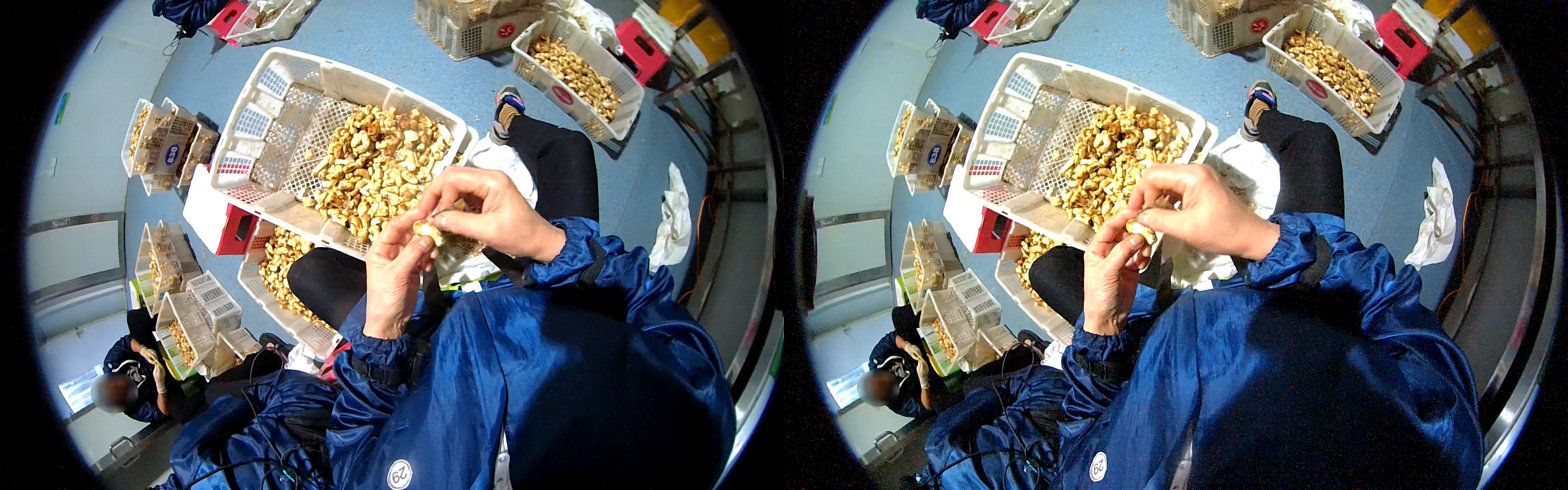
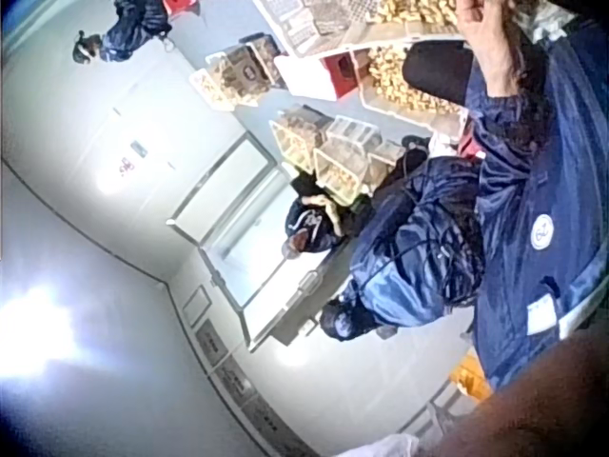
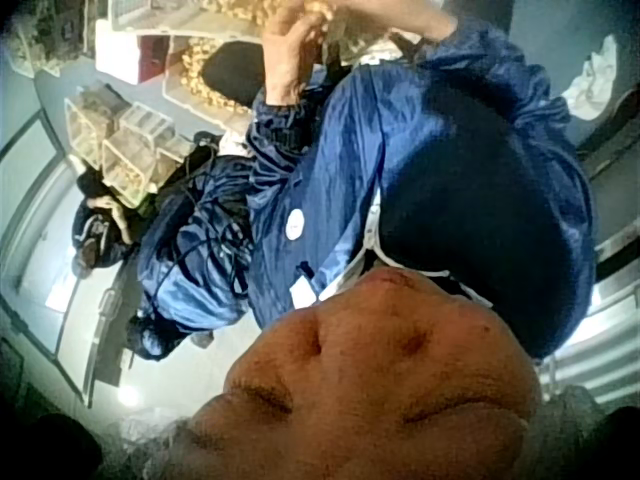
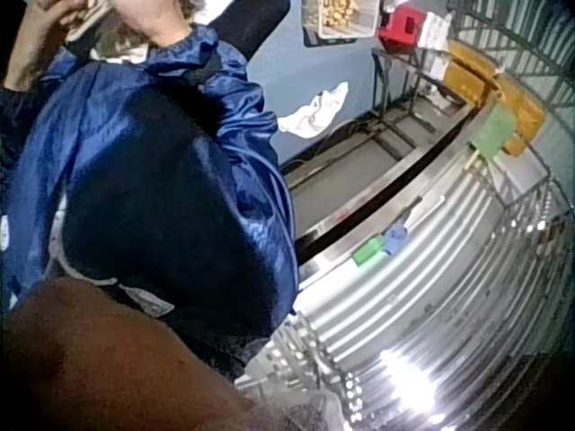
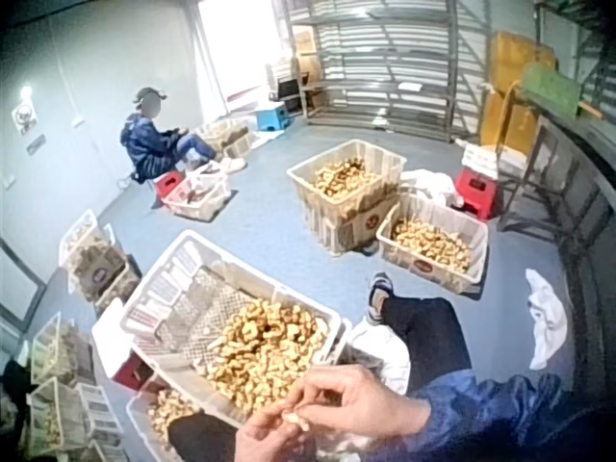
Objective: The person sorts food items by hand, picking them from one basket and placing them into separate containers.
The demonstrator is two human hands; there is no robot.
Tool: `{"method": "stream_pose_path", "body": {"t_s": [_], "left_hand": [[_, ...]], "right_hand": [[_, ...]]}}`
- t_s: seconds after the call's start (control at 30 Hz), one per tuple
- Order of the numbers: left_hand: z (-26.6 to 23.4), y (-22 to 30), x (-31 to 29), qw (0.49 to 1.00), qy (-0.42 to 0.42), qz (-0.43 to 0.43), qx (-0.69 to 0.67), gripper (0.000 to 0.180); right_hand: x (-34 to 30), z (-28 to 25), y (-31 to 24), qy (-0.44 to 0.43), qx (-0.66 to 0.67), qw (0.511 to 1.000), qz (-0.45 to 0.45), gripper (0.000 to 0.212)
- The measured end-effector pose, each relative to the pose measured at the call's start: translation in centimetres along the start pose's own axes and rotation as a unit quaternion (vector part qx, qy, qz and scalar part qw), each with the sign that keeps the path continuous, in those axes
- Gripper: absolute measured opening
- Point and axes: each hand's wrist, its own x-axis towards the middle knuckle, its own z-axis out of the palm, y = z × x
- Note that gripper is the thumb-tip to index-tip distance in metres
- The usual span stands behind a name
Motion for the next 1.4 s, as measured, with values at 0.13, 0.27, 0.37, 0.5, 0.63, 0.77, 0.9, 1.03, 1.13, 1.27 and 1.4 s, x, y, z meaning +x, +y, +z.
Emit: {"method": "stream_pose_path", "body": {"t_s": [0.13, 0.27, 0.37, 0.5, 0.63, 0.77, 0.9, 1.03, 1.13, 1.27, 1.4], "left_hand": [[0.4, -0.1, 0.2, 0.997, 0.046, 0.011, -0.067, 0.025], [0.4, -0.6, 0.3, 0.996, 0.062, 0.057, -0.029, 0.02], [0.3, -0.8, -0.1, 0.993, 0.048, 0.11, 0.015, 0.02], [0.6, -1.2, -0.1, 0.979, 0.039, 0.185, 0.08, 0.021], [0.6, -1.4, -0.1, 0.958, 0.028, 0.248, 0.14, 0.02], [0.6, -1.7, -0.2, 0.929, 0.029, 0.303, 0.212, 0.019], [0.7, -1.5, -0.3, 0.929, 0.009, 0.294, 0.222, 0.021], [0.2, -1.3, -0.2, 0.879, 0.007, 0.345, 0.329, 0.021], [0.3, -1.2, -0.2, 0.843, 0.012, 0.367, 0.393, 0.02], [0.4, -1.4, -0.2, 0.857, 0.005, 0.367, 0.363, 0.02], [0.6, -1.3, -0.1, 0.844, 0.008, 0.375, 0.384, 0.02]], "right_hand": [[-0.6, -0.6, -0.3, 0.029, -0.057, 0.998, 0.019, 0.013], [-1.0, -0.2, -0.7, 0.008, -0.107, 0.994, 0.003, 0.013], [-0.7, 0.2, -0.6, 0.003, -0.121, 0.993, -0.006, 0.013], [-0.7, 0.1, -0.8, 0.01, -0.034, 0.998, 0.052, 0.013], [-0.5, -0.4, -0.3, 0.007, 0.087, 0.991, 0.1, 0.014], [-0.5, -0.3, -0.8, -0.041, -0.122, 0.992, 0.008, 0.011], [-0.3, -0.8, -0.4, 0.002, 0.075, 0.99, 0.123, 0.013], [-0.4, -0.7, -0.5, -0.04, 0.063, 0.994, 0.08, 0.015], [-0.3, -0.7, -0.1, -0.03, 0.026, 0.996, 0.076, 0.007], [-0.5, -1.3, -0.4, -0.007, 0.139, 0.975, 0.175, 0.008], [-0.8, -1.4, -0.4, -0.033, 0.131, 0.978, 0.161, 0.013]]}}
